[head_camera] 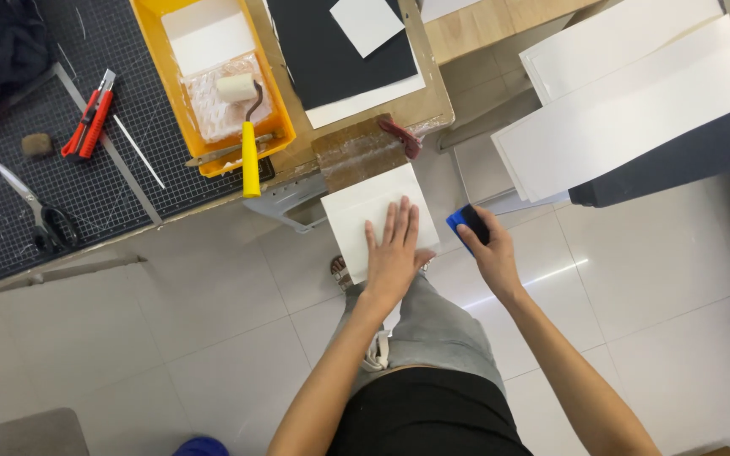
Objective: Applying glue to small white cards with a roller and pressing them onto a surface
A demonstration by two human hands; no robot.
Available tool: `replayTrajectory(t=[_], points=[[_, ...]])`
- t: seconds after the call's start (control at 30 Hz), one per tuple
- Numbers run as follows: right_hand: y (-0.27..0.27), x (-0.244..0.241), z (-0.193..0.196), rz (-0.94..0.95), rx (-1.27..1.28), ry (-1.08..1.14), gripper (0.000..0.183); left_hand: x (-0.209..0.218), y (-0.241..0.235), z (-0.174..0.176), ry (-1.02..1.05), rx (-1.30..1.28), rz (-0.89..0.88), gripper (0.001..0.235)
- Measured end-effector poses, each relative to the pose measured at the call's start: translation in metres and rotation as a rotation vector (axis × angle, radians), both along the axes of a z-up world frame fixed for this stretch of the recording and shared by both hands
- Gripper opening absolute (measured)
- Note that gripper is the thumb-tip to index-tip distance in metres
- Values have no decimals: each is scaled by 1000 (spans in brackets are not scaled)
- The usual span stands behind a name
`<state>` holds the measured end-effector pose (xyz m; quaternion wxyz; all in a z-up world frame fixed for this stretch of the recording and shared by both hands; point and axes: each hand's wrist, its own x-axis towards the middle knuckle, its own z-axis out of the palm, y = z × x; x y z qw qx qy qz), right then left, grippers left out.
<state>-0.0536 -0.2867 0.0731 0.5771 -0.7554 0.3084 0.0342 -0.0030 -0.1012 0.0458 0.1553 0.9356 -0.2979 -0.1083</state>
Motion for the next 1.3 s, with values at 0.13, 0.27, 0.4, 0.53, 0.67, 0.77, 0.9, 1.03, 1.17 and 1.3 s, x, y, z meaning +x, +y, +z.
replayTrajectory(t=[0.13, 0.27, 0.4, 0.53, 0.67, 0.77, 0.9, 1.03, 1.17, 1.3], points=[[-13, -14, -34, 314, -593, -147, 31, -2, -10, -13, -6, 51, 109, 100], [-2, 4, -42, 418, -865, -323, 21, -9, 4, -16, -142, 152, 139, 106], [5, 62, -48, 488, -1073, -551, 13, -8, 10, -21, -260, 136, 110, 107], [8, 122, -53, 495, -1044, -680, 14, -5, 12, -20, -299, 112, 106, 107], [10, 66, -7, 494, -878, -632, 9, -9, 10, -30, -306, 110, 127, 112], [6, 35, -24, 604, -985, -509, 10, -9, 11, -30, -335, 98, 151, 117], [15, 105, -43, 569, -1107, -664, 12, -8, 21, -25, -223, 51, 194, 111], [14, 131, -36, 612, -1024, -605, 23, -21, 64, -27, -22, -203, 451, 121], [14, 73, -25, 572, -868, -429, 48, -28, 72, -22, 343, -693, 645, 121], [27, 70, -42, 472, -1141, -345, 49, -27, 64, -29, 229, -804, 648, 124]])
